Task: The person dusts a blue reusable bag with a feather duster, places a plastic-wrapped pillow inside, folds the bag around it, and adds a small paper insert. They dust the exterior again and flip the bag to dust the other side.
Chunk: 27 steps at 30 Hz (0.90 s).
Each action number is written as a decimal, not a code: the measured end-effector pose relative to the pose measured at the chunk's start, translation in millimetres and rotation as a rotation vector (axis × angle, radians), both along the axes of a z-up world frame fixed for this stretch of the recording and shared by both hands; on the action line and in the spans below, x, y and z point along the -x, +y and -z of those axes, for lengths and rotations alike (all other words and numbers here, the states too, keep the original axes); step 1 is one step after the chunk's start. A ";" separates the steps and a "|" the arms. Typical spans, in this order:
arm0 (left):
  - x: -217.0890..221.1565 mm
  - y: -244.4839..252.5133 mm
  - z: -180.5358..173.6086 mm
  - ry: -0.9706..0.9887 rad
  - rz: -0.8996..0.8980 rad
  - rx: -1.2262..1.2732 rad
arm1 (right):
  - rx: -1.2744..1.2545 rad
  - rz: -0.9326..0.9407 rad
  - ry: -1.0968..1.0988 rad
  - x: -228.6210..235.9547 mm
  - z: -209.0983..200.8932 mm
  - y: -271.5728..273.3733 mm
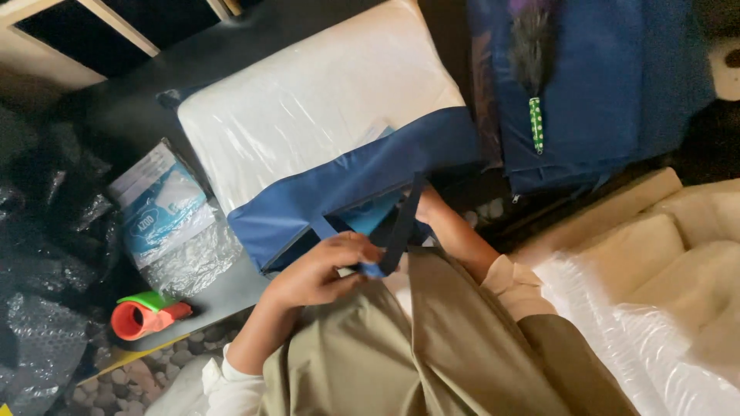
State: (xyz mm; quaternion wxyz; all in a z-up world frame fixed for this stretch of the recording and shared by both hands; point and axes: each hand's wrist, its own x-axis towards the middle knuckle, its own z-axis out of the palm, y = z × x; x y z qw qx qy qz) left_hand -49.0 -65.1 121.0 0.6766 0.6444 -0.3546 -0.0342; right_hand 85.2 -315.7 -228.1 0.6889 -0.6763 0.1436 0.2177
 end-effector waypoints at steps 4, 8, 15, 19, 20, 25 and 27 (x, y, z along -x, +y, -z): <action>6.8 -5.8 2.2 0.064 0.086 0.043 | 0.245 -0.038 -0.284 -6.1 -37.5 22.2; 11.1 0.9 7.0 0.153 0.086 0.002 | 0.605 -0.080 -0.720 7.2 -69.2 -2.7; 11.6 8.5 7.8 0.196 0.050 0.049 | 0.839 -0.420 -1.383 42.3 -139.2 28.3; 11.8 8.3 13.6 0.244 0.069 0.065 | 0.992 -0.408 -1.487 11.1 -132.2 60.9; 13.7 9.0 16.9 0.260 0.063 0.076 | 1.109 -0.389 -1.563 -2.0 -131.8 70.2; 29.2 16.6 26.6 0.343 0.011 0.134 | 1.459 -0.316 -1.782 -49.4 -126.8 91.4; 36.4 21.8 31.1 0.393 -0.027 0.155 | 1.705 -0.255 -1.910 -56.9 -120.7 84.6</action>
